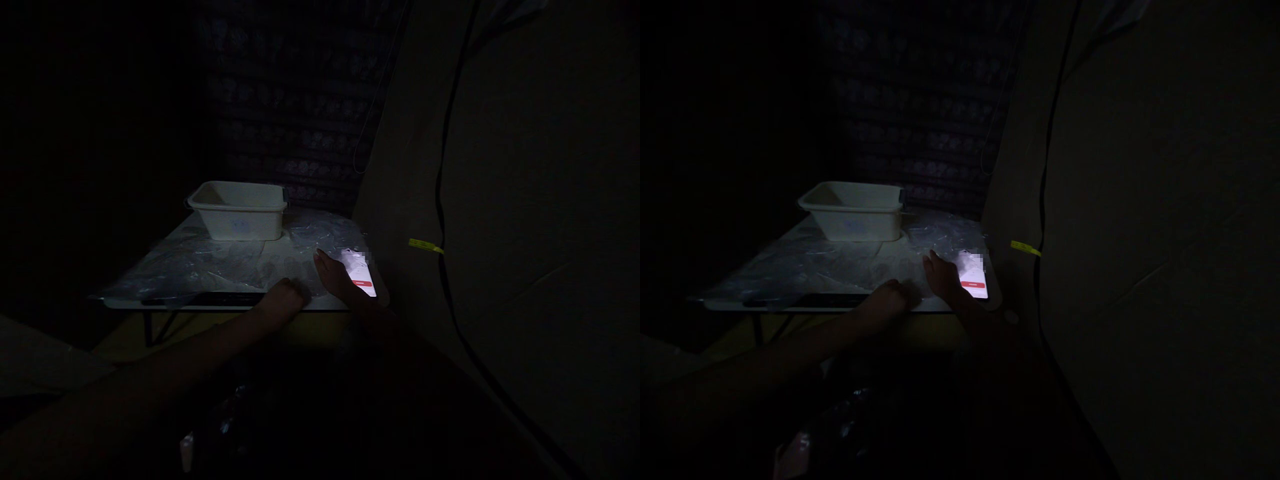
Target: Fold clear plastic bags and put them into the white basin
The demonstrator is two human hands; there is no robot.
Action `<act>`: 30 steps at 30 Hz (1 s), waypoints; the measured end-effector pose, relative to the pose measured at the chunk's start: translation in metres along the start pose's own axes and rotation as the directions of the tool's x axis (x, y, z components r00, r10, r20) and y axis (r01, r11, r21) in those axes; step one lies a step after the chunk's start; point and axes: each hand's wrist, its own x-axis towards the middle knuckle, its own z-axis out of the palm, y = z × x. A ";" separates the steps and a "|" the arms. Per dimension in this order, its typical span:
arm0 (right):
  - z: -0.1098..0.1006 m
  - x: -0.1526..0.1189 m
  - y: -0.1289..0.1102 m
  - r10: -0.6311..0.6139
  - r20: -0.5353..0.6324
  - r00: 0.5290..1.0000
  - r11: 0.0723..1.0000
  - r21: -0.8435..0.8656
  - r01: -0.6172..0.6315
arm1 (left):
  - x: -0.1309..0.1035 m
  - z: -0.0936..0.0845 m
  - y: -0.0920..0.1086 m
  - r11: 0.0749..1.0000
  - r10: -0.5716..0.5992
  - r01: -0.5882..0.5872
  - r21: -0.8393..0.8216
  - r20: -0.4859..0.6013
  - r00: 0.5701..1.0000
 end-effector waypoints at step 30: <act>0.010 0.002 0.007 0.004 0.627 0.779 0.207 0.761 -0.614 | -0.014 0.009 -0.062 -0.526 -0.555 0.205 -0.826 0.516 0.652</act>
